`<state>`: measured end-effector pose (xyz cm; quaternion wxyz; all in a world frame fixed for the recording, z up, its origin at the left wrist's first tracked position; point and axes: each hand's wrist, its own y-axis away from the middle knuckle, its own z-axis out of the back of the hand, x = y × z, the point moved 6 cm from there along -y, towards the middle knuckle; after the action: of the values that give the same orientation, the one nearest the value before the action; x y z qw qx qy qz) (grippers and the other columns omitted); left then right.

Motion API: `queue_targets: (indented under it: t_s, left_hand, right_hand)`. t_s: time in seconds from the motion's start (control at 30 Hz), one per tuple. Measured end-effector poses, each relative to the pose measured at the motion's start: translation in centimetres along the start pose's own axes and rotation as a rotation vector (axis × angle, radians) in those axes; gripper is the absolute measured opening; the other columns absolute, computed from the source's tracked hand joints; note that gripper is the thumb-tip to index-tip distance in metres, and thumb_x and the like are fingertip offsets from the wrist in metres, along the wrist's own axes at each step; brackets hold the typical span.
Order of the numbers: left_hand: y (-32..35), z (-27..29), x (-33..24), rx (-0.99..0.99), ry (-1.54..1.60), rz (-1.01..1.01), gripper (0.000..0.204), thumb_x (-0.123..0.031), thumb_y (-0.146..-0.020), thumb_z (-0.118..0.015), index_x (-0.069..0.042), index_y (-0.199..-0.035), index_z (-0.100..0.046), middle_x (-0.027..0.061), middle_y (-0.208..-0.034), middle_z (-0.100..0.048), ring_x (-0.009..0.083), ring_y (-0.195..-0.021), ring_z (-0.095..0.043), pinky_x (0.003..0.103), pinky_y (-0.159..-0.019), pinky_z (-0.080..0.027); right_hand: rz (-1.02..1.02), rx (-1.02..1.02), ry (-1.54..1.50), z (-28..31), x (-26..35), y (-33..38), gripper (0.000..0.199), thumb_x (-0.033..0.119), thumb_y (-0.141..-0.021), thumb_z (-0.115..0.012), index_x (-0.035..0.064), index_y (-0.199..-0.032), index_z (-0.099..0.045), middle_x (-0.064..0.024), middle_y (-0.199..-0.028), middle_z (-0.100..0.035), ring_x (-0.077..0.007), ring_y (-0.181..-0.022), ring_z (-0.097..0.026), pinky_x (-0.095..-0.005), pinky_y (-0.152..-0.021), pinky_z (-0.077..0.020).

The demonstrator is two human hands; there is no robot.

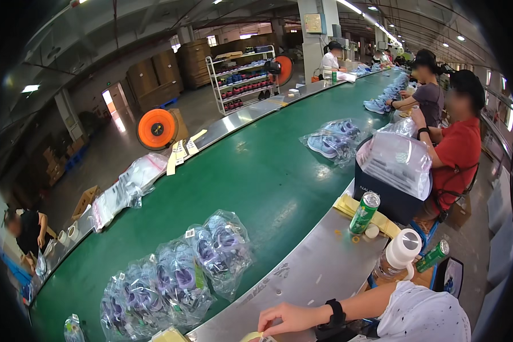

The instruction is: The person applies barcode stickers to clear plastic bags containing pairs of shoes on a green conveyor belt. They peel individual labels from a sheet and affix them to the packaging, then move the labeled bags along the belt.

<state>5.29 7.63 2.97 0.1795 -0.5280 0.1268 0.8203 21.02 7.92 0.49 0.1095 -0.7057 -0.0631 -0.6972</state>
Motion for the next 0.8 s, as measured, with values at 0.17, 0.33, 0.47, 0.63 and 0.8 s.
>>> queue_targets:
  t_s: [0.17,0.33,0.47,0.63,0.8]
  left_hand:
    - [-0.4,0.3,-0.5,0.046,-0.079,-0.058,0.021,-0.004,-0.086,-0.055,0.002,-0.105,-0.059,0.0155,-0.101,-0.062,0.0241,-0.093,-0.059,0.030,-0.081,-0.046]
    - [-0.8,-0.4,0.7,0.092,0.253,0.166,0.035,-0.002,-0.086,-0.055,0.001,-0.121,-0.049,0.0109,-0.106,-0.059,0.0164,-0.092,-0.057,0.027,-0.076,-0.046]
    - [-1.7,-1.2,2.2,0.160,0.493,0.300,0.048,-0.002,-0.086,-0.056,0.000,-0.130,-0.038,0.0096,-0.108,-0.056,0.0126,-0.090,-0.056,0.023,-0.073,-0.045]
    - [-3.0,-0.3,2.3,-0.055,0.495,0.278,0.048,-0.004,-0.087,-0.057,0.000,-0.131,-0.038,0.0100,-0.105,-0.057,0.0128,-0.087,-0.056,0.024,-0.071,-0.046]
    - [-2.8,0.4,4.9,-0.164,0.344,0.269,0.046,-0.006,-0.087,-0.058,0.000,-0.129,-0.040,0.0109,-0.104,-0.058,0.0144,-0.087,-0.057,0.024,-0.072,-0.046]
  right_hand:
    - [0.055,0.054,-0.062,0.0,1.2,0.2,0.013,0.012,-0.086,-0.059,-0.0004,-0.087,-0.060,-0.0051,-0.083,-0.055,-0.0147,-0.080,-0.053,-0.0263,-0.073,-0.0430]
    - [0.393,-0.095,0.398,-0.2,3.5,0.4,0.007,0.008,-0.082,-0.057,0.0003,-0.082,-0.056,-0.0083,-0.081,-0.051,-0.0225,-0.080,-0.052,-0.0309,-0.070,-0.0431]
    - [0.539,-0.049,0.704,-1.0,3.6,-0.1,0.005,0.006,-0.081,-0.058,0.0008,-0.082,-0.058,-0.0093,-0.083,-0.052,-0.0245,-0.078,-0.054,-0.0318,-0.070,-0.0446]
    - [0.301,-0.340,0.375,6.0,6.9,-1.9,0.004,0.006,-0.082,-0.058,0.0032,-0.080,-0.057,-0.0061,-0.078,-0.055,-0.0167,-0.074,-0.056,-0.0269,-0.067,-0.0439]
    - [0.095,-0.625,-0.225,19.4,4.3,-9.5,0.012,0.012,-0.083,-0.062,0.0039,-0.090,-0.056,-0.0008,-0.088,-0.057,-0.0099,-0.082,-0.054,-0.0259,-0.075,-0.0444]
